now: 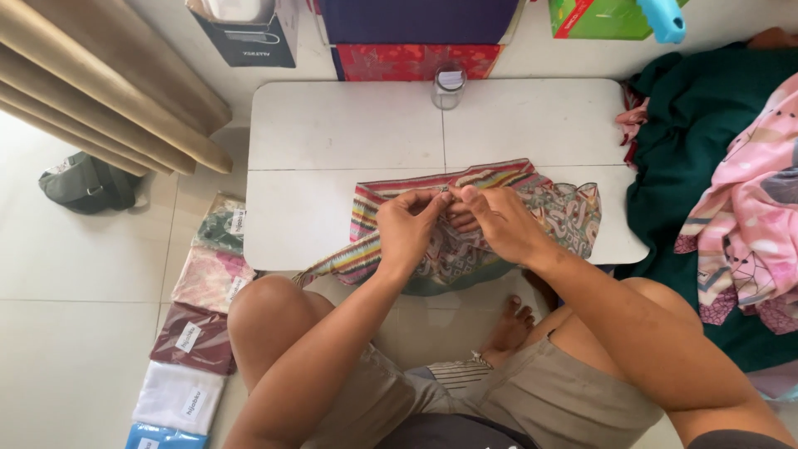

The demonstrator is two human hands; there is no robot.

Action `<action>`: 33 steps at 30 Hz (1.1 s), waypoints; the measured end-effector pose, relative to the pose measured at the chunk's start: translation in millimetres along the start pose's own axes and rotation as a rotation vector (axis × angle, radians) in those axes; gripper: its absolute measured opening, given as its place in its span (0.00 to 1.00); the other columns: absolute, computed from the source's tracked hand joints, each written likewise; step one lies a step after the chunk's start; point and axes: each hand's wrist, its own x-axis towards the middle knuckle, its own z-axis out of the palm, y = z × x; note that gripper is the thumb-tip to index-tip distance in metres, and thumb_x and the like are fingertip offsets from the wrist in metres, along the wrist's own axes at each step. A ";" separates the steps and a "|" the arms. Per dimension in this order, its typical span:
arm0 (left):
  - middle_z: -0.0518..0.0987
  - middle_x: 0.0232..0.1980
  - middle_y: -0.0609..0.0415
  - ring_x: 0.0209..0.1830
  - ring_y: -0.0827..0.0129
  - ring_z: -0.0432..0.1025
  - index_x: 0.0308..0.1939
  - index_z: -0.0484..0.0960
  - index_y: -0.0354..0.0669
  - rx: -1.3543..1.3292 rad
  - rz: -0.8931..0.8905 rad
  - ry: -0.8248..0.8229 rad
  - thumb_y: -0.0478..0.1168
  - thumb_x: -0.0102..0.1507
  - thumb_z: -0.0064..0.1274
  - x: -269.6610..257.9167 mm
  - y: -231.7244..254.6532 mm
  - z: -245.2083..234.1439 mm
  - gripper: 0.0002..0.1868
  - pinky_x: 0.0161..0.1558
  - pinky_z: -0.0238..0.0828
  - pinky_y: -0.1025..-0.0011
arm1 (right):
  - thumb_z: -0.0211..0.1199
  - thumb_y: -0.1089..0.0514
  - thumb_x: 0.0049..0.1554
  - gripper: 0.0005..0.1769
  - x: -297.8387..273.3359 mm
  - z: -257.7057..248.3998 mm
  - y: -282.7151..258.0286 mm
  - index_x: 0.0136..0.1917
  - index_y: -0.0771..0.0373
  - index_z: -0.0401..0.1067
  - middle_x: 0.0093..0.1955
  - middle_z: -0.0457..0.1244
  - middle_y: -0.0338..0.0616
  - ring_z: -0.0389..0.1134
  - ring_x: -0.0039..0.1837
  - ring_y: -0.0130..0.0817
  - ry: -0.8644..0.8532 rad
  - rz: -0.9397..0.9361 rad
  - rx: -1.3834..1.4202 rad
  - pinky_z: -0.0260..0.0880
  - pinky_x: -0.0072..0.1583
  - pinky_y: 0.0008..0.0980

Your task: A person unfolds a piece of patterned fabric, cleans it with a lint roller, and then folds it into a neat rectangle on a low table.

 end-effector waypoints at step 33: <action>0.85 0.38 0.57 0.30 0.73 0.79 0.35 0.80 0.45 -0.186 1.122 -0.634 0.33 0.57 0.60 -109.4 73.2 -61.8 0.05 0.25 0.77 0.77 | 0.56 0.55 0.61 0.12 63.6 27.9 114.3 0.52 0.62 0.77 0.51 0.70 0.47 0.71 0.43 0.36 -0.784 0.161 -0.740 0.77 0.52 0.36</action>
